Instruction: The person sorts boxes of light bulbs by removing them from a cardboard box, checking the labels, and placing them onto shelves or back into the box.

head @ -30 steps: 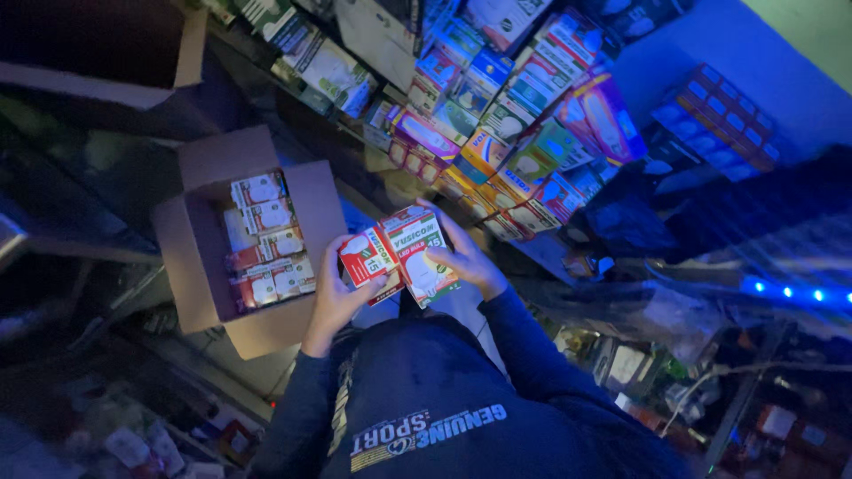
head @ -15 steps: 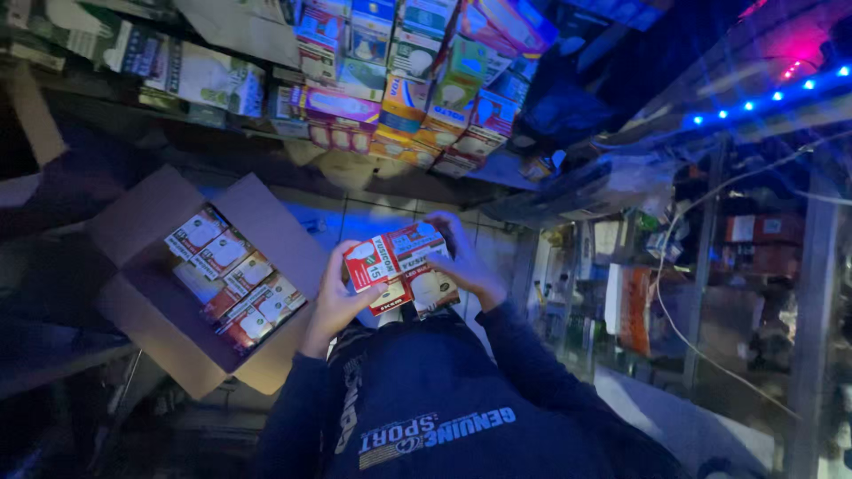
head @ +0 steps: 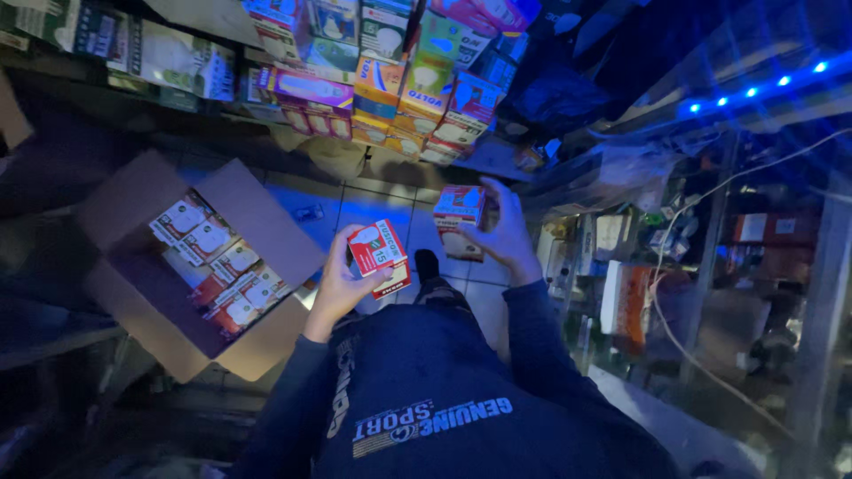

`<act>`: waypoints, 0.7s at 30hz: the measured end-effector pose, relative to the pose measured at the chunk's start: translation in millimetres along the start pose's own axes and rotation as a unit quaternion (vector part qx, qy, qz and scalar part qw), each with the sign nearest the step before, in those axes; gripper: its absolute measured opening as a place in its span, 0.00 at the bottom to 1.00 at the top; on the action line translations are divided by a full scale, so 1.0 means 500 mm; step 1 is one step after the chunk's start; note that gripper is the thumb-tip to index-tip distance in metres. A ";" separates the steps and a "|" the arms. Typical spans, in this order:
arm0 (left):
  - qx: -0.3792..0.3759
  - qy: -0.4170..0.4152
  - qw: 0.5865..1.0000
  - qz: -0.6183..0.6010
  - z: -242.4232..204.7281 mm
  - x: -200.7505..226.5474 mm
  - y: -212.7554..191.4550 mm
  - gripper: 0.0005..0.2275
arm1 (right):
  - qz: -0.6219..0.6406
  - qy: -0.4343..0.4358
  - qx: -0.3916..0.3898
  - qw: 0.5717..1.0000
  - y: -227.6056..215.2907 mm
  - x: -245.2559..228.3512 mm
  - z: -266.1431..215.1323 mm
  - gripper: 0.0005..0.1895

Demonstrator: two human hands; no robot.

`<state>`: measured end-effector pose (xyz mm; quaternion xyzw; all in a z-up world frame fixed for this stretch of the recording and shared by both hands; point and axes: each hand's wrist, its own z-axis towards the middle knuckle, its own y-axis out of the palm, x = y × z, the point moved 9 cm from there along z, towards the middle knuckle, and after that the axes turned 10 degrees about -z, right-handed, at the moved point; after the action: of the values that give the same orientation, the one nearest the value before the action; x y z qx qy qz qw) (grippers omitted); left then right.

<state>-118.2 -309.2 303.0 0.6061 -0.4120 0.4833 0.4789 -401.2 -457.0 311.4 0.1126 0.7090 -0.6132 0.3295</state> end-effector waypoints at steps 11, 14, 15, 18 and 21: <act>0.058 0.069 0.990 0.111 0.119 -0.063 0.226 0.37 | 0.056 0.027 -0.044 0.997 -0.026 0.263 0.125 0.48; 0.060 0.068 0.991 0.103 0.157 -0.085 0.290 0.36 | 0.044 -0.040 -0.049 0.997 -0.037 0.270 0.139 0.50; 0.073 0.068 0.990 0.100 0.155 -0.090 0.311 0.36 | 0.029 -0.082 -0.045 0.995 -0.046 0.262 0.142 0.51; 0.090 0.071 0.988 0.100 0.161 -0.101 0.341 0.36 | -0.052 -0.139 -0.045 0.988 -0.062 0.249 0.165 0.47; 0.090 0.064 0.989 0.099 0.148 -0.130 0.357 0.37 | -0.047 -0.068 -0.074 0.994 -0.053 0.277 0.180 0.44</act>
<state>-288.5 -415.2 266.2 0.5708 -0.3934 0.6012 0.3976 -491.5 -581.5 246.0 0.0128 0.7333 -0.5796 0.3552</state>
